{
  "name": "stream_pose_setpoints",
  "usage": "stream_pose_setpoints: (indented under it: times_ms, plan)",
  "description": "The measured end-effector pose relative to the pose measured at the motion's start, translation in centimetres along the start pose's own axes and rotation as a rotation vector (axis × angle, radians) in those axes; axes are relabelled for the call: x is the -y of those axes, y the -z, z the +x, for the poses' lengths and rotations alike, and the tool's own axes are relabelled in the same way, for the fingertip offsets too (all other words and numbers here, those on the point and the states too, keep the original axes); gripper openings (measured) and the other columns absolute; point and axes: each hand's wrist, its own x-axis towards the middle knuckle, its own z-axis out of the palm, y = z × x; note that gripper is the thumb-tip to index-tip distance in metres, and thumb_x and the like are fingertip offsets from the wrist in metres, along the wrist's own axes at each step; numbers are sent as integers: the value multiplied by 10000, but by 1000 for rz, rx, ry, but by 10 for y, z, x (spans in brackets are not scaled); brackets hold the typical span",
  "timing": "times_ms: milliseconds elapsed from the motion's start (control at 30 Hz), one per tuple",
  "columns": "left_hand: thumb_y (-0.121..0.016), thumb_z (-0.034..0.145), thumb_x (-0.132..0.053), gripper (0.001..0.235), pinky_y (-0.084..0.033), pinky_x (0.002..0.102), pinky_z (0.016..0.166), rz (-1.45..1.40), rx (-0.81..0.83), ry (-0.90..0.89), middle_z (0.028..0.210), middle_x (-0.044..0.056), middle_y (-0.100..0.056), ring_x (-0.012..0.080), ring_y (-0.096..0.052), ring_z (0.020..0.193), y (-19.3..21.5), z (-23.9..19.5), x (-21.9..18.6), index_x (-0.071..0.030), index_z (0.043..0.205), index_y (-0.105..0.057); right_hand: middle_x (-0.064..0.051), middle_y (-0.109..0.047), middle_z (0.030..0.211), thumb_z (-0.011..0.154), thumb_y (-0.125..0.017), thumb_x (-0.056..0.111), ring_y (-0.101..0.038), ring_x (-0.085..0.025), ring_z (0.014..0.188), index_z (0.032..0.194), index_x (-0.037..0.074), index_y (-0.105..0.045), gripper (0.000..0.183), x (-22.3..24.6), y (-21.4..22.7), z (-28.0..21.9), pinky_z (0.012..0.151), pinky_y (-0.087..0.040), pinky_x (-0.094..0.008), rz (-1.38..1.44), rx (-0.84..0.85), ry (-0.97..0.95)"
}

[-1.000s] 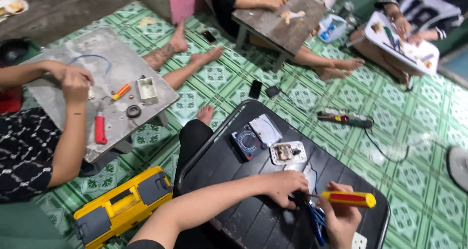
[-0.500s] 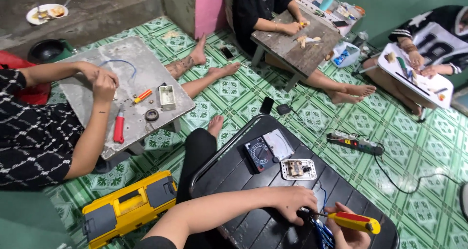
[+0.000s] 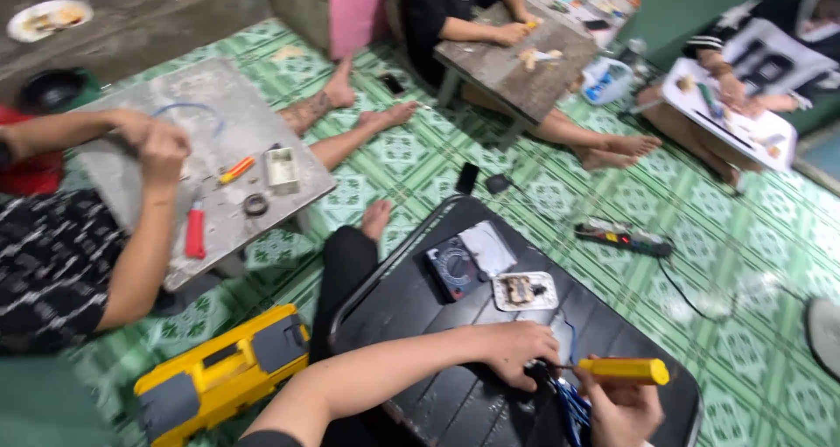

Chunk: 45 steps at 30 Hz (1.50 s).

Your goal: The person sits on the floor and uses a screwdriver to tighten screws on a small electrical component. They also handle a multimeter and a power strip while working on the device.

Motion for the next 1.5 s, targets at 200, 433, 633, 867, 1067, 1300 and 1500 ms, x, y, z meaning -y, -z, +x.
stream_pose_setpoints:
  times_ms: [200,433,633,867,1067,1300,1500]
  plan:
    - [-704,647,-307,442,-479,473,879,-35,-26,-59,960,135,-686,359,-636,961,9,3,-5,-98,1036,-717,-211,-681,1236,819,-725,-59,-717,-265,1053,1093,-38,-614,296,-31,24,11,783,-610,-314,163,219,116]
    - [-722,568,-204,397,-454,450,796,-14,-51,-44,923,95,-657,350,-603,895,25,7,-23,-85,944,-678,-93,-672,1023,834,-781,-34,-734,-176,913,1153,-25,-649,345,-31,10,10,807,-617,-282,186,274,173]
    - [-662,624,-329,383,-497,413,872,-87,-40,48,934,75,-684,313,-611,917,28,8,-24,-89,921,-699,-215,-772,950,689,-849,-135,-738,-204,650,1187,-17,-560,588,7,11,15,533,-618,-309,339,325,194]
    - [-673,633,-283,335,-494,395,867,-64,-6,113,928,45,-685,284,-611,921,31,9,-30,-93,910,-687,-255,-706,1040,746,-741,-175,-739,-282,650,1176,-65,-661,451,14,14,18,548,-648,-360,391,391,202]
    - [-662,600,-325,357,-489,440,827,-119,-57,55,874,42,-635,311,-591,872,20,6,-18,-124,895,-669,-118,-717,975,744,-858,-70,-704,-158,730,1144,5,-653,455,0,8,13,537,-588,-281,252,300,236]
    - [-687,609,-275,295,-484,421,826,-89,-49,62,855,41,-620,299,-584,878,24,7,-23,-120,854,-633,-172,-741,985,706,-856,-109,-777,-284,813,1041,-42,-725,366,10,7,14,696,-643,-371,220,341,286]
    - [-674,639,-239,241,-468,380,835,-110,-31,99,838,29,-606,261,-554,851,30,9,-29,-113,838,-627,-193,-730,966,725,-840,-106,-755,-242,715,1094,-44,-661,415,25,9,16,609,-648,-359,281,337,192]
